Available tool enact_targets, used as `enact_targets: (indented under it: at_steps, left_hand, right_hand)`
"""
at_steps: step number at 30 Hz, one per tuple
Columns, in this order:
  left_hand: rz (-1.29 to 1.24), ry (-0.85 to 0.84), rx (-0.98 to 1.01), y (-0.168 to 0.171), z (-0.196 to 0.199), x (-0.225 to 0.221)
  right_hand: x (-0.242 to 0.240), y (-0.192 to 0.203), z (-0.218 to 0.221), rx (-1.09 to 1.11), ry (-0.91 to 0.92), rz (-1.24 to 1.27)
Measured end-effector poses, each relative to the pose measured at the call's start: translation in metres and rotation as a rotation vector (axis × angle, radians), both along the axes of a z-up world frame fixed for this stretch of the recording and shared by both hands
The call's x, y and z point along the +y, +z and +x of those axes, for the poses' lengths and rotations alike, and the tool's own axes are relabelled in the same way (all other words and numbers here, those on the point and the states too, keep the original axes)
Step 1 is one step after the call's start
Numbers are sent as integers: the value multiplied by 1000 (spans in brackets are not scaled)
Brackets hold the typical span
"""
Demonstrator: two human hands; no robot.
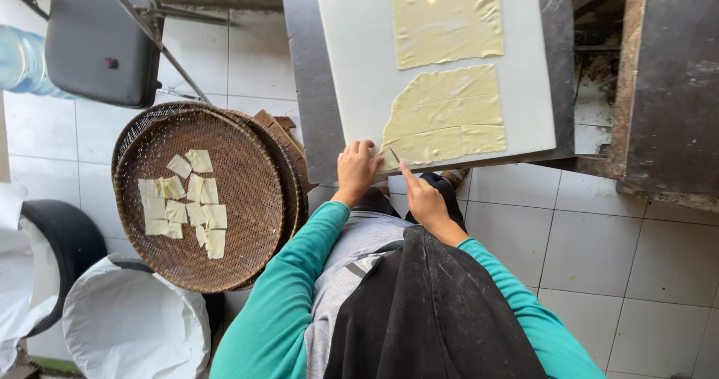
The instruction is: The person cuts a large sheet of pale dough into smaller rectangular pieces using a knife on a white cutting board. The cut pieces are then transferred into a woven basket. The person repeats this process with multiple sheets of dough.
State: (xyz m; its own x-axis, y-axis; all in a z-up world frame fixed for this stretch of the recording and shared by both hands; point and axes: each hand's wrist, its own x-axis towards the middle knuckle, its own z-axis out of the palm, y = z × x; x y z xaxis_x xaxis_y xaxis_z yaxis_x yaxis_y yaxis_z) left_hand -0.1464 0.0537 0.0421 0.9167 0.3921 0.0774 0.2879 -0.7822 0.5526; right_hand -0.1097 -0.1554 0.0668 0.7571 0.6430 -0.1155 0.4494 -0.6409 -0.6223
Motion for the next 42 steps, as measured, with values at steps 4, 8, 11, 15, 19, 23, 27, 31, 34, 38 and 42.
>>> enact_targets:
  at_steps: [4,8,11,15,19,23,27,31,34,38,42]
  left_hand:
    - [-24,7,55,-13,2,-9]
    - [-47,17,86,-13,1,-8]
    - [-54,13,135,-10,-2,-11]
    - [93,-74,32,-13,4,-20]
    - [231,-161,100,-32,17,-25]
    - [263,-143,112,-51,7,-37]
    - [263,-141,151,-54,18,-30]
    - [274,-158,108,-56,4,-37]
    - [112,-151,68,-46,15,-22]
    - [-61,-102,-91,-30,69,-2]
    - [67,-66,-110,-26,175,24]
  right_hand:
    - [1,-14,1,-47,18,-66]
    - [-2,-16,-1,-55,-21,-97]
    - [2,-18,-9,-34,-38,-74]
    - [21,-30,-8,-30,-74,-107]
    - [30,-47,-14,-133,-77,-212]
    - [7,-51,-39,-144,-50,-240]
    - [14,-50,-23,-88,-56,-324]
    - [-1,-34,-29,-69,-87,-185]
    - [-14,-4,-6,51,-69,60]
    - [-19,36,47,96,-216,303]
    - [34,37,147,26,-252,266]
